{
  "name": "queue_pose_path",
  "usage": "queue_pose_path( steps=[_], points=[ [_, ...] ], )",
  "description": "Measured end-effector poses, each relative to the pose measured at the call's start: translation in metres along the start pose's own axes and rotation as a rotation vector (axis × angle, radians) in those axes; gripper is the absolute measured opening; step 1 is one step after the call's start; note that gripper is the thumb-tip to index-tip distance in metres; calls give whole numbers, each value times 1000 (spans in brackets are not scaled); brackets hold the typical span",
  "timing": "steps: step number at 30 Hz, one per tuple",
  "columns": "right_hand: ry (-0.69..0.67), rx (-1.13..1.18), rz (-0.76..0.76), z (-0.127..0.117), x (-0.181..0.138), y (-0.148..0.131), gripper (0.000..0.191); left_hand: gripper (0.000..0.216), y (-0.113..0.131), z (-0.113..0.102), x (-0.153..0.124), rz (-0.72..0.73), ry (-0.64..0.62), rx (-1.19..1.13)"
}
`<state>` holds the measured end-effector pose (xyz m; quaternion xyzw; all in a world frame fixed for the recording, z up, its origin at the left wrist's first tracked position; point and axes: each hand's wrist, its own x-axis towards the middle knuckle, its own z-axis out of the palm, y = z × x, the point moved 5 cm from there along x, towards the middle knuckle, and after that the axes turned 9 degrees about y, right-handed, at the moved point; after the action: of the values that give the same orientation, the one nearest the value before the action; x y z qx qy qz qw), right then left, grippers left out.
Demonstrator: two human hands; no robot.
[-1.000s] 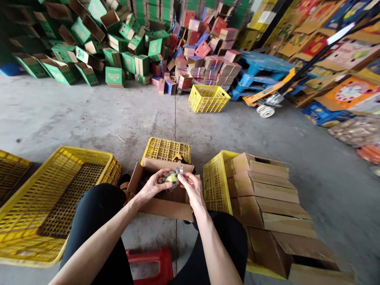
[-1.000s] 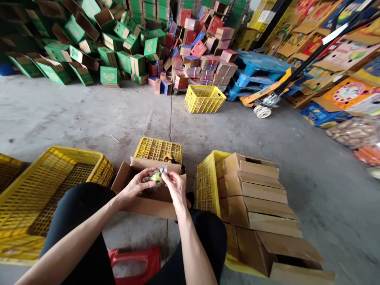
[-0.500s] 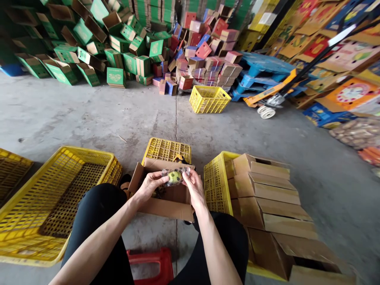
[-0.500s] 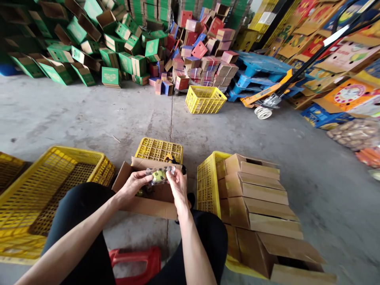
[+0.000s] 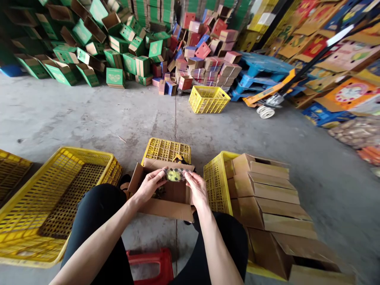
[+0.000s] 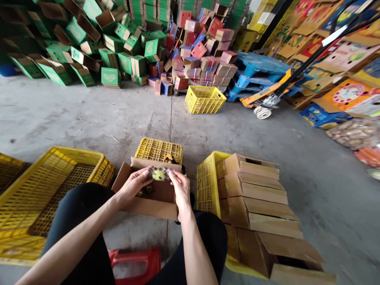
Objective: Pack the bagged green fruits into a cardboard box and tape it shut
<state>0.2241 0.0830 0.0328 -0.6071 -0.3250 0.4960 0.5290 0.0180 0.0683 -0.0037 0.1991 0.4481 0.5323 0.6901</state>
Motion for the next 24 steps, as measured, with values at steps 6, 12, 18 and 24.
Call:
queue_pose_path(
  steps=[6, 12, 18, 24],
  points=[
    [-42, 81, -50, 2, -2, -3, 39, 81, -5, -5, 2, -246, 55, -27],
    [-187, -34, -230, 7, -7, -9, 19, 70, 0, -2, -2, -133, -37, 21],
    [-170, 35, -181, 2, -5, -4, 40, 87, 8, -2, -5, 51, -30, 41],
    [-58, -6, 48, 4, -6, 6, 56, 101, 11, 2, -6, 148, -125, 112]
  ],
)
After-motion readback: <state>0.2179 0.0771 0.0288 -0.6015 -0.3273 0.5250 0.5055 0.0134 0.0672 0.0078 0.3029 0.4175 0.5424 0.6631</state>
